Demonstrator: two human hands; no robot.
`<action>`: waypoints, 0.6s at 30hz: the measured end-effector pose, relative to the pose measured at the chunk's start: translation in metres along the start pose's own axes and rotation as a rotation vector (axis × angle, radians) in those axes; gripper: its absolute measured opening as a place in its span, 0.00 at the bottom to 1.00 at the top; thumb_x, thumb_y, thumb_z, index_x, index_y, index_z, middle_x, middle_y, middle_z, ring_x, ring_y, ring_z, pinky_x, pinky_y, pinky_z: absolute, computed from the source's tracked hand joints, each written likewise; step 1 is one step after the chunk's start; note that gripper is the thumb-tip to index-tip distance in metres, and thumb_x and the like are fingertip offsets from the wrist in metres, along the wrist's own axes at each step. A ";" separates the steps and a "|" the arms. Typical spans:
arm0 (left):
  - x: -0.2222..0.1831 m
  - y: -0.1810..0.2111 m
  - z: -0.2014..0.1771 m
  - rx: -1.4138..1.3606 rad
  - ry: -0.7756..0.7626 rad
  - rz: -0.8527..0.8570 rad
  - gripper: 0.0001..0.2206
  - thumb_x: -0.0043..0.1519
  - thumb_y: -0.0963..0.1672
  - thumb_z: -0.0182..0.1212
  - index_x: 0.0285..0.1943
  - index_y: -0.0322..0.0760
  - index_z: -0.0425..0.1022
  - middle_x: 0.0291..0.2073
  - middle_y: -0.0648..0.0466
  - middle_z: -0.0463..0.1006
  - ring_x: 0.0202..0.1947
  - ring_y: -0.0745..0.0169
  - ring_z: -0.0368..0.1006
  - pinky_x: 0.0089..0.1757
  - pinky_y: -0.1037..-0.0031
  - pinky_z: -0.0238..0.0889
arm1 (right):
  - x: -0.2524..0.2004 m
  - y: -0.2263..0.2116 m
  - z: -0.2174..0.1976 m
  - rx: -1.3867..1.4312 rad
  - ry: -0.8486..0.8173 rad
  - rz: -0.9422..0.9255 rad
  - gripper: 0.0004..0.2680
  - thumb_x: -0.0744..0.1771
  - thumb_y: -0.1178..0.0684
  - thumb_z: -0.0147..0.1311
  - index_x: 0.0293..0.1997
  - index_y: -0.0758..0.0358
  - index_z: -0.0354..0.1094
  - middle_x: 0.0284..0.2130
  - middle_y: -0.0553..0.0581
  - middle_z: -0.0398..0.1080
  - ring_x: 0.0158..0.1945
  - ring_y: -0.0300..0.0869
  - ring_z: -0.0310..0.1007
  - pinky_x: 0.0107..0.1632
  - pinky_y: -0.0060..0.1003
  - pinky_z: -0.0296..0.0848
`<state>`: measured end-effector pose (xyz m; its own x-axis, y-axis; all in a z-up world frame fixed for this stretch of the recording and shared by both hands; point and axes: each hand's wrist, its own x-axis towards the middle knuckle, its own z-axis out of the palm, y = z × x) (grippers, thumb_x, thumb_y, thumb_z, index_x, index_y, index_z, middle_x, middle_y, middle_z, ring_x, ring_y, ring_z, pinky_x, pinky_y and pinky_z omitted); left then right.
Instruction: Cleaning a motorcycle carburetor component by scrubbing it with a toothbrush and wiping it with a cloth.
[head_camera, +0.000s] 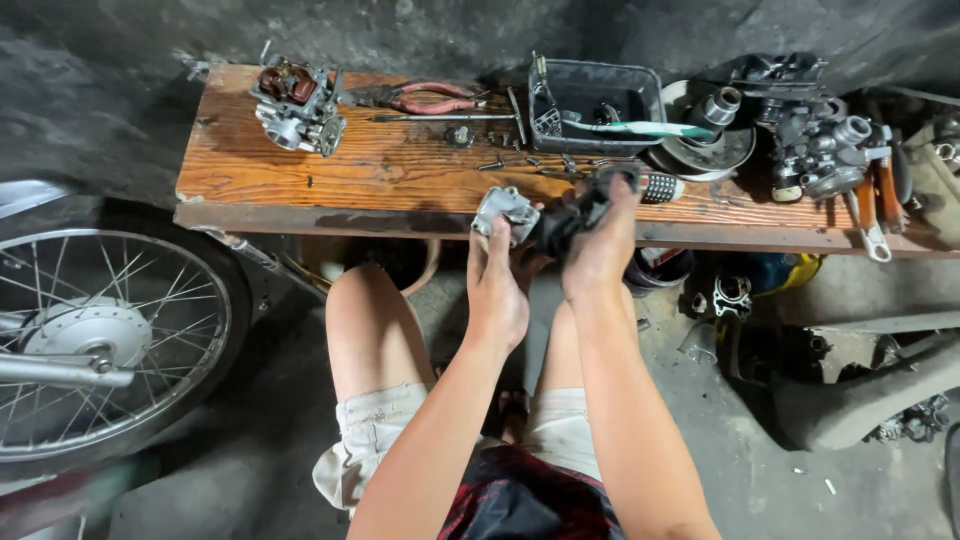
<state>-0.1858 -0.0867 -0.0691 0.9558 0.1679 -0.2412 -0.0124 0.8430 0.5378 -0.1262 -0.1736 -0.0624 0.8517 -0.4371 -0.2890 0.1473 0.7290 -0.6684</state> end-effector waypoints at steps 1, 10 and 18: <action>0.001 -0.002 0.002 0.000 -0.001 -0.002 0.11 0.71 0.47 0.54 0.60 0.43 0.69 0.51 0.47 0.79 0.46 0.52 0.75 0.46 0.58 0.72 | -0.001 0.001 -0.008 0.000 0.001 -0.002 0.14 0.66 0.42 0.56 0.52 0.55 0.67 0.37 0.61 0.73 0.41 0.51 0.76 0.49 0.44 0.76; 0.016 0.010 0.016 0.033 -0.164 0.055 0.14 0.69 0.47 0.58 0.60 0.42 0.64 0.52 0.47 0.76 0.47 0.54 0.76 0.51 0.58 0.74 | -0.030 -0.019 0.016 -0.438 -0.120 -0.082 0.11 0.69 0.45 0.56 0.57 0.49 0.70 0.41 0.51 0.72 0.38 0.38 0.72 0.40 0.32 0.74; 0.043 0.073 0.020 0.584 -0.328 0.502 0.20 0.70 0.53 0.49 0.61 0.37 0.64 0.53 0.46 0.77 0.44 0.60 0.80 0.45 0.75 0.72 | 0.016 -0.072 0.074 -0.712 -0.623 -0.309 0.07 0.73 0.58 0.49 0.59 0.57 0.67 0.31 0.47 0.66 0.25 0.29 0.59 0.26 0.21 0.63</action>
<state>-0.1393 -0.0280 -0.0239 0.9153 0.2192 0.3380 -0.3920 0.2917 0.8725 -0.0858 -0.1940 0.0313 0.9688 -0.0515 0.2422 0.2449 0.0545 -0.9680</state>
